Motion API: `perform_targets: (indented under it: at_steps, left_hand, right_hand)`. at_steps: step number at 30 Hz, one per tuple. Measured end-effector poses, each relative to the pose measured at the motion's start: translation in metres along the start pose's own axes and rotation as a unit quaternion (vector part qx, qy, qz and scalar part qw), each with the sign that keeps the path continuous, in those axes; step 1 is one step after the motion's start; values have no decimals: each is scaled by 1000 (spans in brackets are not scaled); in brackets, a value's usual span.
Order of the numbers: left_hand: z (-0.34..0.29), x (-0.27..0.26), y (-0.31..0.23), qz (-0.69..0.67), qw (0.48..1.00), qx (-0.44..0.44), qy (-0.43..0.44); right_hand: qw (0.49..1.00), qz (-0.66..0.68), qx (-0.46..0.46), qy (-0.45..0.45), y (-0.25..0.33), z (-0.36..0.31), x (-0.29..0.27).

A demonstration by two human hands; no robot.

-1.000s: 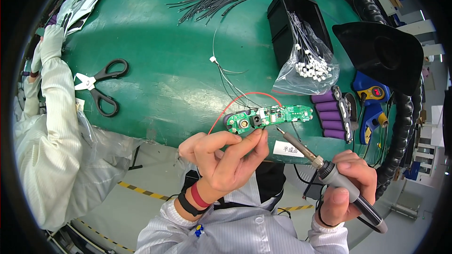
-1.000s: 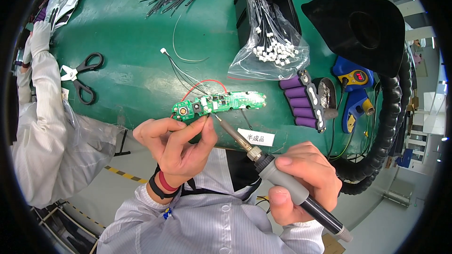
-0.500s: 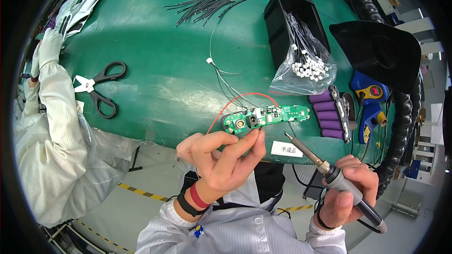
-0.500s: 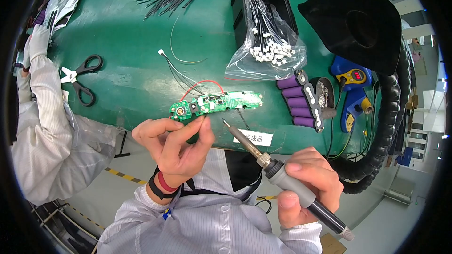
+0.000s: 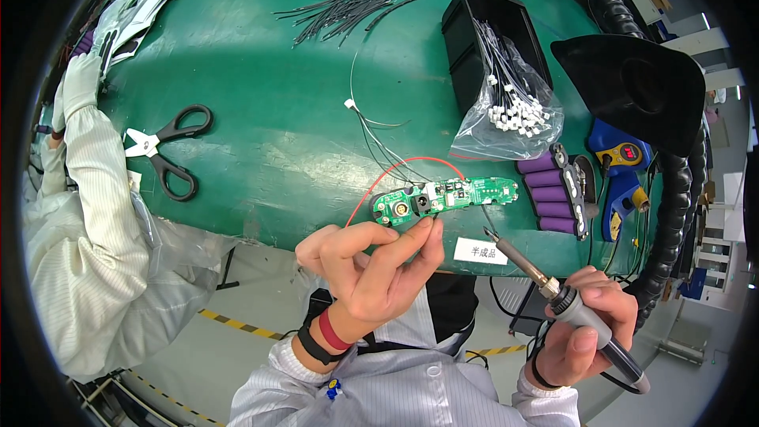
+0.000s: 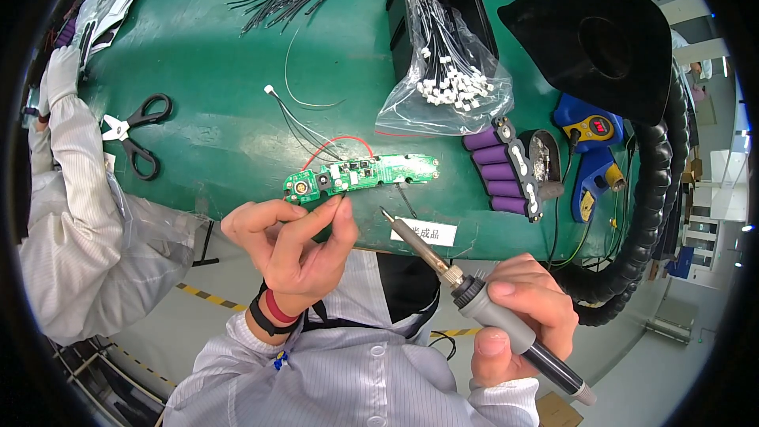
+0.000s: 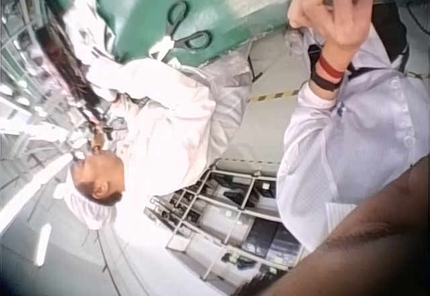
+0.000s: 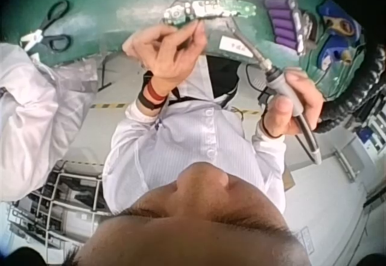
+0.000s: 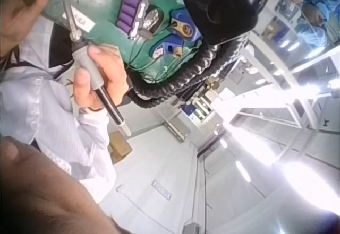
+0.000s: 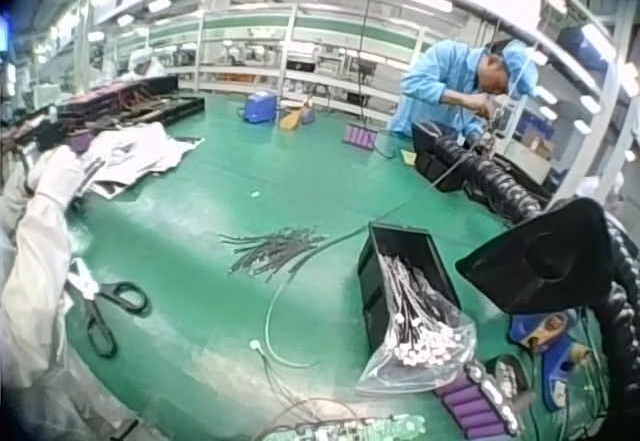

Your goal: Soldering wires and electronic components onto a printed circuit board at an industrial workbench.

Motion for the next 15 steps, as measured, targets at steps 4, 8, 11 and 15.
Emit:
perform_targets:
  at_steps: [4,8,11,15]
  left_hand:
    - [0,1,0,1,1000,1,-1]
    - [0,0,0,1,1000,3,0]
    - [-1,0,-1,5,1000,1,4]
    - [-1,-1,-1,6,1000,-2,5]
  right_hand:
    - [1000,-2,1,-5,0,0,0]
    - [1000,-6,-1,-5,0,0,-1]
    - [1000,-5,-2,-2,0,-1,-1]
    - [1000,-2,-3,-3,1,-2,-2]
Point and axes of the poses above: each hand's wrist, its own z-axis towards the middle knuckle, its own x-axis out of the palm, y = z × x, the point moved 4 cm from there along z, towards the middle knuckle, and after that the axes turned 8 degrees about y, right-handed, at the moved point
